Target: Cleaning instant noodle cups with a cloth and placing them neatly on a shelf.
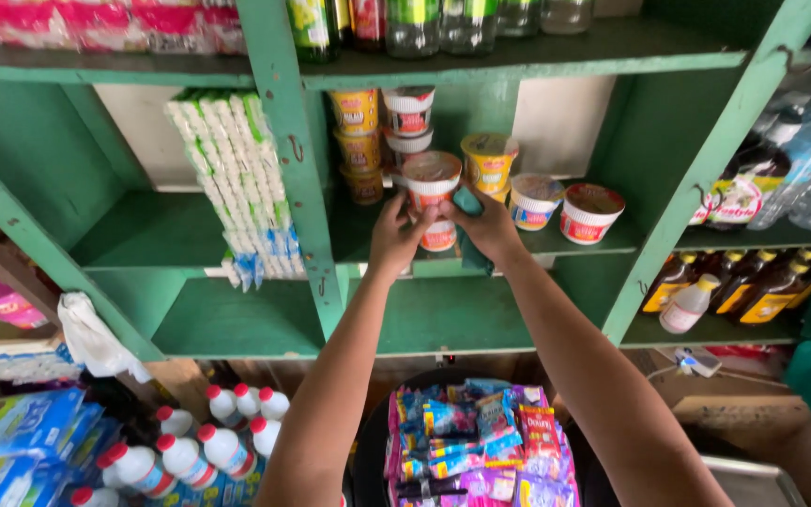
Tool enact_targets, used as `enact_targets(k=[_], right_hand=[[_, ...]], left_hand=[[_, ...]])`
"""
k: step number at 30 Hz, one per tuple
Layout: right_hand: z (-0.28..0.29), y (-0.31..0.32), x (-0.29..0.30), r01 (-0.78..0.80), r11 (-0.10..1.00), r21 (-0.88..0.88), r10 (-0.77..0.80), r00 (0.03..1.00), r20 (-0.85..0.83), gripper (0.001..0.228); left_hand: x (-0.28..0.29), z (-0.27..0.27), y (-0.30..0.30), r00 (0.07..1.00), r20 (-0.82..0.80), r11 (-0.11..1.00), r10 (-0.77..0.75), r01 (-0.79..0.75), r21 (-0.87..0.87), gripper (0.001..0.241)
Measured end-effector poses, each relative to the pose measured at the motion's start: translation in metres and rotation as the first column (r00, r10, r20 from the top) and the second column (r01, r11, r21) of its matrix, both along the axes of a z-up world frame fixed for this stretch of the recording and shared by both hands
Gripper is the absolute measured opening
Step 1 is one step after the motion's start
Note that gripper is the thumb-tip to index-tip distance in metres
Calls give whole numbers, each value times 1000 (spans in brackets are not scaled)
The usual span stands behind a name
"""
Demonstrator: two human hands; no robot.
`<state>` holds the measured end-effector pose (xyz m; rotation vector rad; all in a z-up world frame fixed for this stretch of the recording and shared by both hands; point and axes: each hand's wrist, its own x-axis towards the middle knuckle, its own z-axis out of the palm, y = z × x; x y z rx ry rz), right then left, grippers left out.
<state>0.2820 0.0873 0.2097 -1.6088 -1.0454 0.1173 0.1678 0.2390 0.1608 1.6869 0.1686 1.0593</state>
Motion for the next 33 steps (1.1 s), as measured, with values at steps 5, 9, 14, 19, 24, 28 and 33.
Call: enact_targets(k=[5, 9, 14, 19, 24, 28, 33], right_hand=[[11, -25, -20, -89, 994, 71, 91, 996, -26, 83], [-9, -41, -11, -32, 996, 82, 33, 999, -11, 78], [-19, -87, -22, 96, 995, -39, -98, 995, -34, 50], [-77, -130, -27, 51, 998, -30, -50, 999, 17, 34], [-166, -178, -51, -20, 992, -122, 4, 992, -127, 32], [-229, -212, -79, -80, 948, -307, -64, 899, -433, 32], [-311, -267, -109, -15, 931, -366, -279, 620, -733, 33]], left_hand=[[-5, 5, -2, 998, 30, 998, -62, 62, 21, 95], [-13, -8, -1, 998, 6, 998, -69, 69, 12, 102], [-34, -28, -17, 999, 33, 1000, 9, -9, -2, 101], [-85, -63, -78, 998, 20, 997, 52, -51, -52, 74], [-129, -161, -127, 968, -250, 985, 10, -53, -166, 56], [-172, -225, -167, 919, -388, 981, -74, -2, -194, 49], [-228, -332, -232, 846, -513, 976, -146, 38, -215, 43]])
